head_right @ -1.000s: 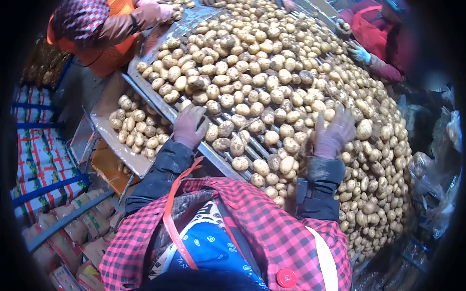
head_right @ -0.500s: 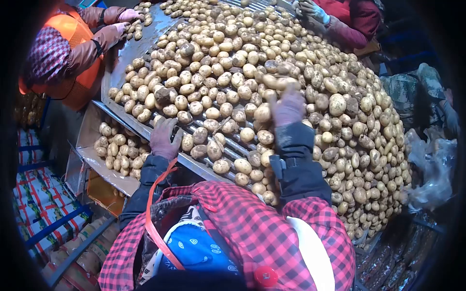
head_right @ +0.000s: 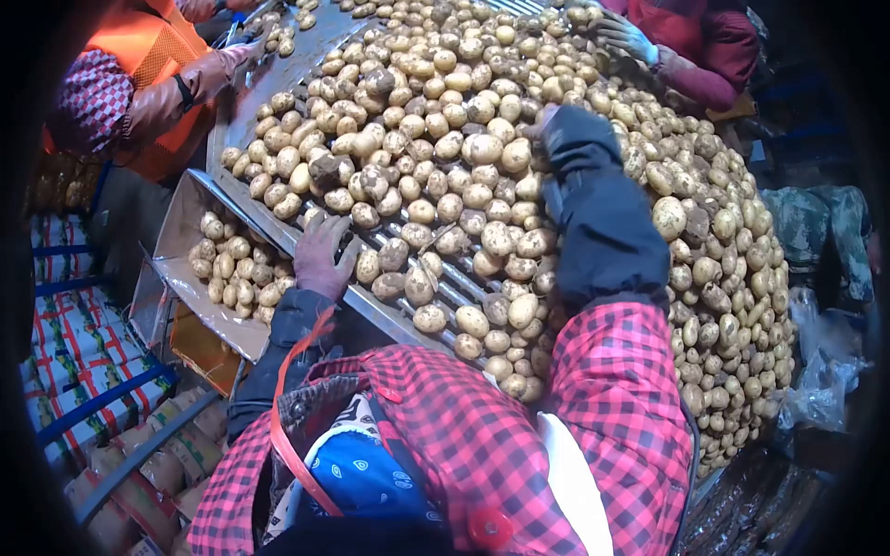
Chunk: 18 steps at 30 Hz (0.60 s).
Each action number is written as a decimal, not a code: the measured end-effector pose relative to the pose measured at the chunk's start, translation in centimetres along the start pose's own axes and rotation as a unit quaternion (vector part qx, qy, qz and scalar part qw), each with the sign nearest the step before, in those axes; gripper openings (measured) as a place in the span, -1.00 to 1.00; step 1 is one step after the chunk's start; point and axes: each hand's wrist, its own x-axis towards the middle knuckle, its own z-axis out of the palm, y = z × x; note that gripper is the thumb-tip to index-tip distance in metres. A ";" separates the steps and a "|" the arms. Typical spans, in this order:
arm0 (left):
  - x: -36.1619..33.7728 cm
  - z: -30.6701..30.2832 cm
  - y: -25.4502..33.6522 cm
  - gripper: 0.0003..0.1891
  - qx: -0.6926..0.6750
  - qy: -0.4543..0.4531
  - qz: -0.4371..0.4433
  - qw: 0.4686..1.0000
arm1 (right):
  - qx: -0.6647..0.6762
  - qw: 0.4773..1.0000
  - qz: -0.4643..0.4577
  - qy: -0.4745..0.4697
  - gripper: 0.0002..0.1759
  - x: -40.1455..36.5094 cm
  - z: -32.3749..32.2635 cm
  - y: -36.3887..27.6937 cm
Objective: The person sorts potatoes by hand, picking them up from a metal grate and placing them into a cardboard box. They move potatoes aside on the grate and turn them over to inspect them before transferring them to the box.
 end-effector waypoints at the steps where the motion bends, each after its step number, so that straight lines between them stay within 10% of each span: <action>1: -0.3 0.0 0.1 -0.53 -0.004 -0.004 0.003 1.000 | 0.005 1.000 -0.013 -0.008 -0.29 0.8 1.3 1.2; 13: 0.3 -1.1 0.0 -0.54 -0.030 -0.064 0.024 0.997 | -0.042 0.997 0.034 0.054 -0.32 2.3 2.5 3.3; 18: -2.0 -1.5 1.6 -0.65 -0.296 -0.027 0.008 0.955 | -0.055 0.981 0.079 0.169 -0.34 3.1 5.8 0.4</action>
